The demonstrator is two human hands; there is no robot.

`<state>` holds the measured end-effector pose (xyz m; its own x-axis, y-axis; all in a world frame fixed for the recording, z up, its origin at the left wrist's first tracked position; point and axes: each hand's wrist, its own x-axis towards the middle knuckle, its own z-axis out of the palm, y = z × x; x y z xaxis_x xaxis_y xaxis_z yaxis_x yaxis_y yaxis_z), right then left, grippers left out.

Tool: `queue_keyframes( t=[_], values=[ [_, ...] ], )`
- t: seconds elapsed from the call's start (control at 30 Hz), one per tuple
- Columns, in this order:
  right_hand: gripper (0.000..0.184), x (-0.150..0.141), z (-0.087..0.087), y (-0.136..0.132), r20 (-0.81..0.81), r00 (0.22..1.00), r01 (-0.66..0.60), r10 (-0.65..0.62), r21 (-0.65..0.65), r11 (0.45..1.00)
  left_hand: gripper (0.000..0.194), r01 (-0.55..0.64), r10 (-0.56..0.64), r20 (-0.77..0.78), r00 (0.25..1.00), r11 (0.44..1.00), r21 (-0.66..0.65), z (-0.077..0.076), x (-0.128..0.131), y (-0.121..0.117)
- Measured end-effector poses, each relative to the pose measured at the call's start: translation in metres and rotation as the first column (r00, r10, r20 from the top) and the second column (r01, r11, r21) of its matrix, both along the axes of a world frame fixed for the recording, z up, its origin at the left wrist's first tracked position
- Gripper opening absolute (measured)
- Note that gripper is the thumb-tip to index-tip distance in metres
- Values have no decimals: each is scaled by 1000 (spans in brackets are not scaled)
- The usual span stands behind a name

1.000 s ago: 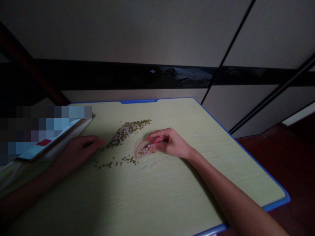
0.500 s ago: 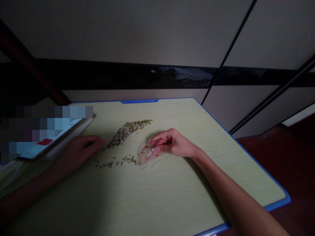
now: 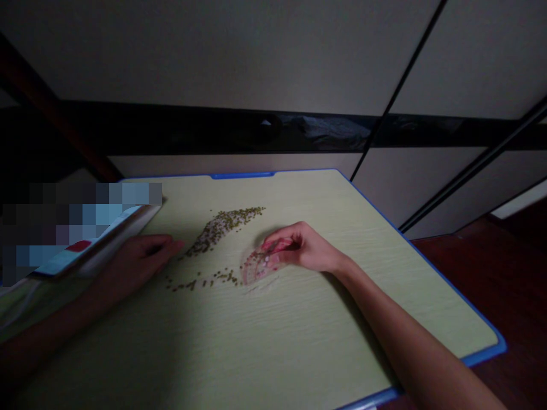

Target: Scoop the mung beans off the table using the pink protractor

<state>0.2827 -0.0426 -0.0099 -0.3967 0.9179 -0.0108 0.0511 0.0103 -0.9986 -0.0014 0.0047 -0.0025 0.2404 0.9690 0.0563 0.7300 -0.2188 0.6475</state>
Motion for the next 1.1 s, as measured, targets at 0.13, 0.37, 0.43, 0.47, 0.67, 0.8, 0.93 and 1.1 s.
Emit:
queue_keyframes(
  t=[0.13, 0.37, 0.43, 0.47, 0.67, 0.8, 0.93, 1.1],
  values=[
    [19, 1, -2, 1, 25, 999, 30, -31, 26, 999, 39, 2, -2, -10, 1000, 1000, 7, 1, 0, 0],
    [20, -5, -2, -2, 20, 1000, 15, -15, 6, 1000, 39, 7, -7, -6, 1000, 1000, 13, 0, 0, 1],
    [20, -6, -1, -2, 32, 999, 19, -19, 13, 1000, 38, 13, -13, -16, 1000, 1000, 2, 0, 0, 1],
    [19, -6, -1, -2, 35, 999, 23, -23, 24, 999, 39, 15, -15, -16, 1000, 1000, 1, 1, -1, 1],
    [17, -4, -2, 0, 7, 999, 47, -48, 54, 997, 38, 4, -5, -22, 1000, 1000, -12, 2, 0, -1],
    [17, -6, 0, 0, -2, 996, 91, -91, 57, 994, 37, 7, -8, -25, 1000, 1000, -22, 3, 1, -1],
    [15, -11, 0, -1, -5, 994, 105, -105, 69, 992, 37, 27, -27, -16, 1000, 999, -17, 2, 0, 0],
    [17, -11, 0, 0, -16, 997, 75, -74, 55, 996, 38, 20, -20, -5, 1000, 1000, -4, 1, 0, 0]
  ],
)
